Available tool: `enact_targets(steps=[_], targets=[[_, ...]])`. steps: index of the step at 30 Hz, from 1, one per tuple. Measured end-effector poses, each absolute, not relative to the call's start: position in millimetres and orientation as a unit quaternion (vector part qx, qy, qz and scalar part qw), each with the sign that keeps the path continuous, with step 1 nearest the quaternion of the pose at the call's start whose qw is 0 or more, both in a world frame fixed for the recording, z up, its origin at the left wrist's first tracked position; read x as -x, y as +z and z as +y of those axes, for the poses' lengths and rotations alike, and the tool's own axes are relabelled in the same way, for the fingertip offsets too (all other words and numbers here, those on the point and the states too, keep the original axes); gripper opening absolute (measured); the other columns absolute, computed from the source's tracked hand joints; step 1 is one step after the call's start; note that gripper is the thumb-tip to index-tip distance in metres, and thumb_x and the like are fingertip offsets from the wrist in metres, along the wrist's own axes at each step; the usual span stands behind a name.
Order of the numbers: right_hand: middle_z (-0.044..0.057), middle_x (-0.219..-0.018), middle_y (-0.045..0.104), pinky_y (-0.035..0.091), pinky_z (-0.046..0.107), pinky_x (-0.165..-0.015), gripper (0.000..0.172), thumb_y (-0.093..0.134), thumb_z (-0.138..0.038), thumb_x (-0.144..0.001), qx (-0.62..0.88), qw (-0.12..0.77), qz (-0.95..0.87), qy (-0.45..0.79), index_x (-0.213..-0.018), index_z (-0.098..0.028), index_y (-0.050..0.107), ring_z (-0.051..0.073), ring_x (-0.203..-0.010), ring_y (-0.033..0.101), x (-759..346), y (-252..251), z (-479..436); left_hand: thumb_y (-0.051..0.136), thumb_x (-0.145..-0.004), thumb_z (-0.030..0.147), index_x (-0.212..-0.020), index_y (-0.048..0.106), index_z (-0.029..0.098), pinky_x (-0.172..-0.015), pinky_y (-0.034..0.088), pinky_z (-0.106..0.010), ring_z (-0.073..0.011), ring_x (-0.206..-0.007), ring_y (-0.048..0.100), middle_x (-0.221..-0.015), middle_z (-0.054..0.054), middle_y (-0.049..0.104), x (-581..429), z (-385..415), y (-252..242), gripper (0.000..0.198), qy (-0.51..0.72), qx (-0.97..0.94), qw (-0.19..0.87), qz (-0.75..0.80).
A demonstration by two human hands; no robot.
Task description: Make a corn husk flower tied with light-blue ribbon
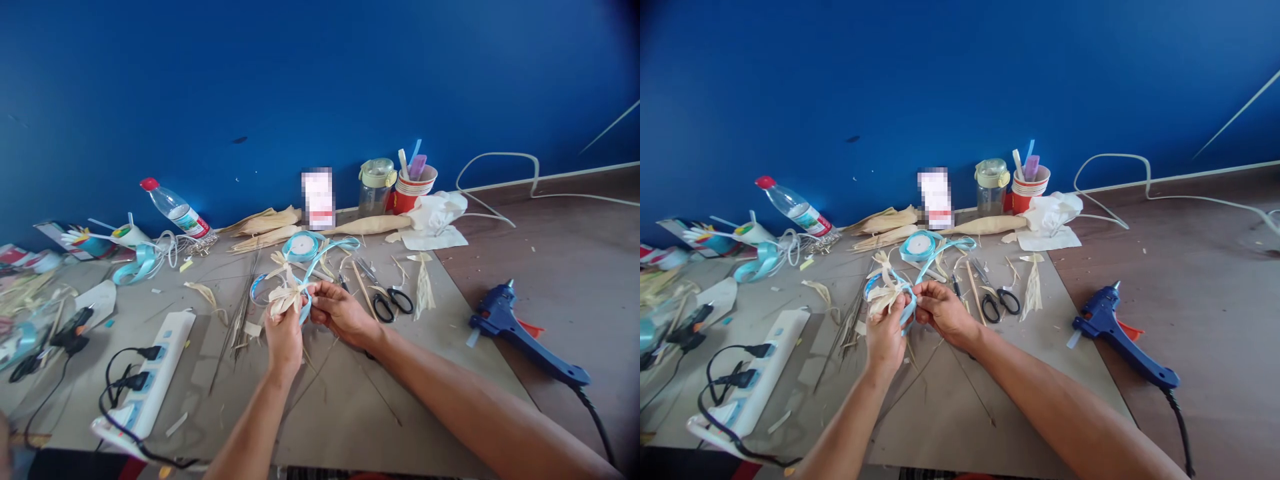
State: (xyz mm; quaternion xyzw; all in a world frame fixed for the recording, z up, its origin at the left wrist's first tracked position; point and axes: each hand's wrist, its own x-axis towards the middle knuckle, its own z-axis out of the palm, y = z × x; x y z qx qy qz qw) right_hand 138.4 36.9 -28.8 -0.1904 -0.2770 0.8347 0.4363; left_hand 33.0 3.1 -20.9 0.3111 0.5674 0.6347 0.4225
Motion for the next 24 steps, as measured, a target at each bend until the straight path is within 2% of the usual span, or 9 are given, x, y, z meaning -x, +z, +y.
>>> enact_targets(steps=[4, 11, 18, 24], targets=[[-0.006, -0.054, 0.050, 0.029, 0.021, -0.050, 0.017, 0.068, -0.021, -0.068, 0.186, 0.430, -0.271, 0.841, -0.076, -0.017, 0.054, 0.005, -0.044, 0.037, -138.0, -27.8, 36.4, 0.067, -0.070, 0.037, -0.074, 0.063, 0.014, -0.064, 0.048, -0.024, -0.0129, -0.068, 0.059, -0.073, -0.003, 0.063, -34.3, 2.8, -19.3, 0.024, 0.635, -0.345, 0.406, 0.559], [-0.007, -0.049, 0.045, 0.027, 0.021, -0.049, 0.016, 0.070, -0.020, -0.068, 0.170, 0.411, -0.253, 0.859, -0.075, -0.016, 0.056, 0.004, -0.043, 0.033, -138.5, -24.0, 36.0, 0.061, -0.076, 0.035, -0.084, 0.063, 0.016, -0.073, 0.047, -0.028, -0.0163, -0.076, 0.061, -0.080, -0.005, 0.065, -30.4, 2.2, -21.2, 0.021, 0.615, -0.417, 0.320, 0.588], [-0.007, -0.052, 0.048, 0.027, 0.021, -0.050, 0.017, 0.070, -0.018, -0.066, 0.172, 0.409, -0.246, 0.862, -0.075, -0.016, 0.056, 0.004, -0.044, 0.034, -139.1, -24.6, 36.7, 0.057, -0.079, 0.034, -0.084, 0.065, 0.017, -0.074, 0.047, -0.029, -0.0172, -0.077, 0.061, -0.082, -0.006, 0.066, -28.3, -0.6, -21.1, 0.019, 0.590, -0.464, 0.268, 0.604], [-0.007, -0.049, 0.044, 0.027, 0.021, -0.049, 0.016, 0.070, -0.018, -0.067, 0.188, 0.407, -0.255, 0.857, -0.074, -0.016, 0.055, 0.004, -0.043, 0.034, -138.2, -27.8, 37.5, 0.058, -0.079, 0.032, -0.083, 0.066, 0.018, -0.076, 0.047, -0.030, -0.0185, -0.077, 0.062, -0.080, -0.006, 0.067, -27.5, -0.2, -19.1, 0.018, 0.579, -0.484, 0.246, 0.609]])
